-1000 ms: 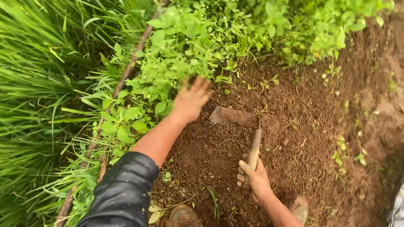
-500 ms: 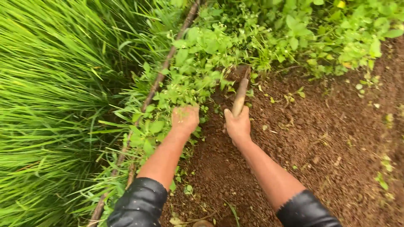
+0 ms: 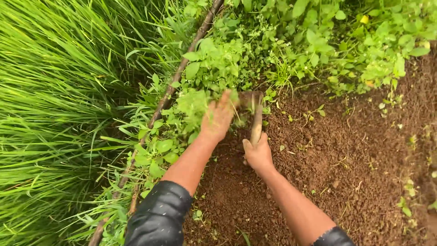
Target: Weeding a garden bed using a hand hoe
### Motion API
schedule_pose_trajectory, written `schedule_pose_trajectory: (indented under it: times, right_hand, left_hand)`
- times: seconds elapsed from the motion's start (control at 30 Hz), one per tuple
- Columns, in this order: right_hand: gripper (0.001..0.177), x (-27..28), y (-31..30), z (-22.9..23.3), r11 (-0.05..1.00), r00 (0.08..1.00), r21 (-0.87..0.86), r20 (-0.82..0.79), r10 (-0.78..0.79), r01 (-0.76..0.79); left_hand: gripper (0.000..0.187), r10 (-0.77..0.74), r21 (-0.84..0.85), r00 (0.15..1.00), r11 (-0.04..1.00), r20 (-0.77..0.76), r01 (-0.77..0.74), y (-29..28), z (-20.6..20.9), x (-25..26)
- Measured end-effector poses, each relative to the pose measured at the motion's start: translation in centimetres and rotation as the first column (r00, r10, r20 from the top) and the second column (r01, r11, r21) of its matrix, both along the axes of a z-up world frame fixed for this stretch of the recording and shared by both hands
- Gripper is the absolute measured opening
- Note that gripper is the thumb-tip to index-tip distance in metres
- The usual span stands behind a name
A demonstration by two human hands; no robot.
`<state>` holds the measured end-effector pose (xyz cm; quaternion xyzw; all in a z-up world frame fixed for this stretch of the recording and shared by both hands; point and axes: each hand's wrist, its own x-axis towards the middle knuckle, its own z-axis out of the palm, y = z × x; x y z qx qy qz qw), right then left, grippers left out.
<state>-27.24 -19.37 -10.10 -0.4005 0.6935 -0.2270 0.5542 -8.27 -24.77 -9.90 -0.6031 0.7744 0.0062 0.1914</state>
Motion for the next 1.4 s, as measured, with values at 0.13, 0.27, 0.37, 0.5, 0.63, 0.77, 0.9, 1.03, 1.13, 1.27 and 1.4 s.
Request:
schedule_pose_trajectory:
  times: [0.13,0.27,0.37,0.5,0.63,0.77,0.9,1.03,1.13,1.27,1.4]
  right_hand:
    - [0.044,-0.3,-0.9,2.0,0.998,0.996,0.011,-0.057,0.067,-0.067]
    - [0.048,2.0,-3.0,1.3,0.980,0.981,-0.094,-0.102,0.165,-0.175]
    - [0.048,4.0,-5.7,-1.3,0.972,0.971,-0.076,-0.099,0.216,-0.223]
    - [0.052,4.7,-5.9,-2.2,0.971,0.961,-0.009,-0.142,0.235,-0.239]
    - [0.051,0.9,-0.3,-0.6,0.969,0.953,0.055,-0.175,0.246,-0.240]
    - [0.043,0.5,3.1,5.4,0.971,0.979,0.207,-0.142,0.148,-0.116]
    - [0.044,1.9,2.8,6.2,0.985,0.965,-0.066,-0.223,0.141,-0.159]
    - [0.043,6.3,-3.2,2.3,0.992,1.000,-0.120,-0.007,-0.030,0.029]
    - [0.047,8.1,-4.7,-1.2,0.982,0.981,-0.022,-0.043,0.188,-0.189]
    - [0.054,6.2,-2.5,0.5,0.953,0.951,0.021,-0.058,0.304,-0.304]
    - [0.048,4.5,-1.9,-2.6,0.959,0.956,0.097,-0.096,0.277,-0.268]
  left_hand:
    - [0.058,0.119,0.066,0.989,0.990,0.088,-0.125,-2.1,-7.5,1.8]
    - [0.030,0.033,-0.380,0.976,0.918,-0.215,-0.115,0.5,-16.8,4.9]
    - [0.031,0.068,-0.331,0.962,0.930,-0.264,-0.157,-0.1,-13.9,4.1]
    - [0.035,0.121,-0.252,0.963,0.950,-0.239,-0.182,-0.1,-15.4,4.3]
    - [0.032,0.081,-0.186,0.953,0.973,-0.292,-0.139,1.9,-10.3,3.6]
    - [0.023,0.012,0.139,0.976,0.990,-0.216,0.019,6.1,-5.9,3.7]
    - [0.031,-0.072,0.153,0.978,0.983,-0.197,0.103,11.4,-9.3,5.8]
    - [0.039,0.094,0.237,0.976,0.970,-0.197,-0.046,8.8,-1.8,4.8]
    - [0.093,0.235,0.230,0.942,0.956,-0.240,-0.180,5.9,2.9,3.8]
    - [0.110,0.294,0.192,0.940,0.946,-0.173,-0.261,1.6,2.0,4.1]
    - [0.104,0.378,0.252,0.906,0.911,-0.189,-0.328,-1.7,-3.1,6.5]
